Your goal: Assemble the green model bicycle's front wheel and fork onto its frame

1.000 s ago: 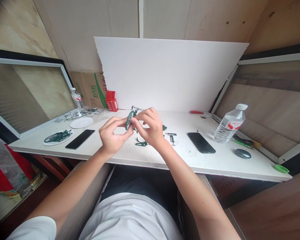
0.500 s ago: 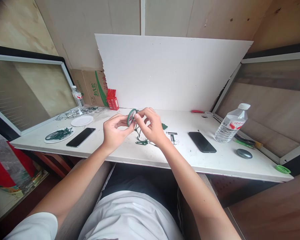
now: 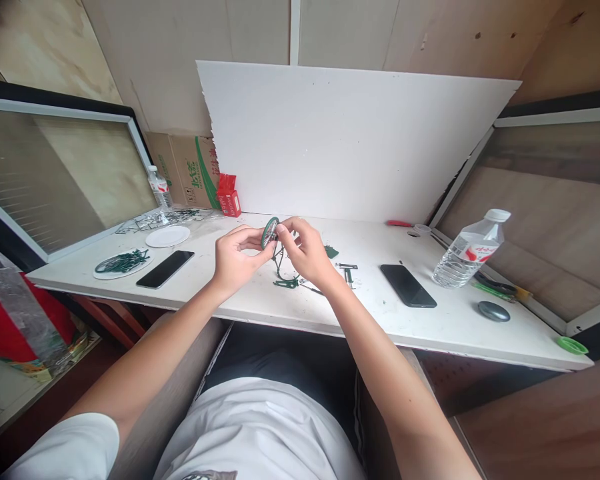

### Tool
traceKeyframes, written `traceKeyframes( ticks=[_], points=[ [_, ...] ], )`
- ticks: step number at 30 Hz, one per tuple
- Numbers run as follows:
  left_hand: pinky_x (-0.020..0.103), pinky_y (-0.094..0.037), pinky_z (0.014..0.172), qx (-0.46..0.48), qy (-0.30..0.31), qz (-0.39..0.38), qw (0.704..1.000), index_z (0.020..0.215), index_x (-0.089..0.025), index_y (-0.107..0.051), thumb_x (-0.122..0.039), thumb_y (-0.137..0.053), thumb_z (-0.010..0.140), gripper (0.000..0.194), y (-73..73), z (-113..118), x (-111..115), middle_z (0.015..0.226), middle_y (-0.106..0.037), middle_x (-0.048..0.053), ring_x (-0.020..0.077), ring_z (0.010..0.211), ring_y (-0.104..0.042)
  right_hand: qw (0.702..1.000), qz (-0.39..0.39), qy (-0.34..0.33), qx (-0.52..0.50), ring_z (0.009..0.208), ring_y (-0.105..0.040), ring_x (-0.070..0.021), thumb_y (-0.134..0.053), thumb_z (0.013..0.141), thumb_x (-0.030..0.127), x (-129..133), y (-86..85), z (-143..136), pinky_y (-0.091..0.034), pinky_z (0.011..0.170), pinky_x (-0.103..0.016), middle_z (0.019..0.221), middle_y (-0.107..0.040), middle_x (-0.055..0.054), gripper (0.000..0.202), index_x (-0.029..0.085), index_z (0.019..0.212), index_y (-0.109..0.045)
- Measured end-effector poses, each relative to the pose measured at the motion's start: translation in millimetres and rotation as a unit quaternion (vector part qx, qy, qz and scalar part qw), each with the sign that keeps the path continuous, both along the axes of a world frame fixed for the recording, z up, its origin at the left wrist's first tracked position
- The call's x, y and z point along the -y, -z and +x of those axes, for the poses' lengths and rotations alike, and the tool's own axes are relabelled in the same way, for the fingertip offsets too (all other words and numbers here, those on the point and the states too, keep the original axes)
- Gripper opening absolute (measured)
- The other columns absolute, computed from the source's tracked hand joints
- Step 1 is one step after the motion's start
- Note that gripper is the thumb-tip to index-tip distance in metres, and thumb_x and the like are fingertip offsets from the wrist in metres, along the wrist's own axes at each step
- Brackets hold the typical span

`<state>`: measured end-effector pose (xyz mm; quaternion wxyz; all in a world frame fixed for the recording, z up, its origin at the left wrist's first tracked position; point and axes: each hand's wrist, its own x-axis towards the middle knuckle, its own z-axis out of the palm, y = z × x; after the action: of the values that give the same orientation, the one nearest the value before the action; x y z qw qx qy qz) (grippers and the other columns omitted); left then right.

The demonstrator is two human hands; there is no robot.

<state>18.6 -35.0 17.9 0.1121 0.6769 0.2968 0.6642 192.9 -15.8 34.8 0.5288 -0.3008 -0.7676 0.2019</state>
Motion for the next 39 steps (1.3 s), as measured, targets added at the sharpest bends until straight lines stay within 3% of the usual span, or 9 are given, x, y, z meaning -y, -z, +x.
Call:
traceKeyframes(
  ticks=[6,11,39],
  points=[
    [0.028,-0.069,0.074,-0.003,0.001,0.005,1.000,0.100,-0.017,-0.081,-0.022,-0.082,0.083,0.018,0.1,0.4,0.9,0.089,-0.076,0.005,0.0149,0.075,-0.076,1.000,0.001,-0.017,0.000,0.097,-0.067,-0.0198,-0.062,0.102,0.057,-0.8,-0.2,1.0,-0.056,0.077,-0.033,0.101,-0.072,-0.005,0.035,0.022,0.097,-0.068],
    [0.029,-0.069,0.074,-0.006,0.002,0.008,1.000,0.101,-0.016,-0.081,-0.020,-0.081,0.083,0.019,-1.0,1.1,2.7,0.090,-0.076,0.005,0.0148,0.074,-0.075,1.000,-0.013,-0.016,-0.005,0.095,-0.067,-0.0192,-0.054,0.106,0.057,-1.7,0.6,1.8,-0.055,0.073,-0.032,0.100,-0.072,-0.006,0.039,0.022,0.096,-0.068],
    [0.027,-0.067,0.073,-0.022,-0.053,0.038,0.998,0.098,-0.017,-0.081,-0.021,-0.078,0.083,0.015,0.8,0.9,0.4,0.087,-0.077,0.004,0.0140,0.071,-0.074,1.000,0.017,-0.014,0.015,0.096,-0.068,-0.0202,-0.056,0.104,0.059,-2.6,2.5,0.0,-0.056,0.074,-0.032,0.100,-0.072,-0.005,0.038,0.023,0.097,-0.068]
  ],
)
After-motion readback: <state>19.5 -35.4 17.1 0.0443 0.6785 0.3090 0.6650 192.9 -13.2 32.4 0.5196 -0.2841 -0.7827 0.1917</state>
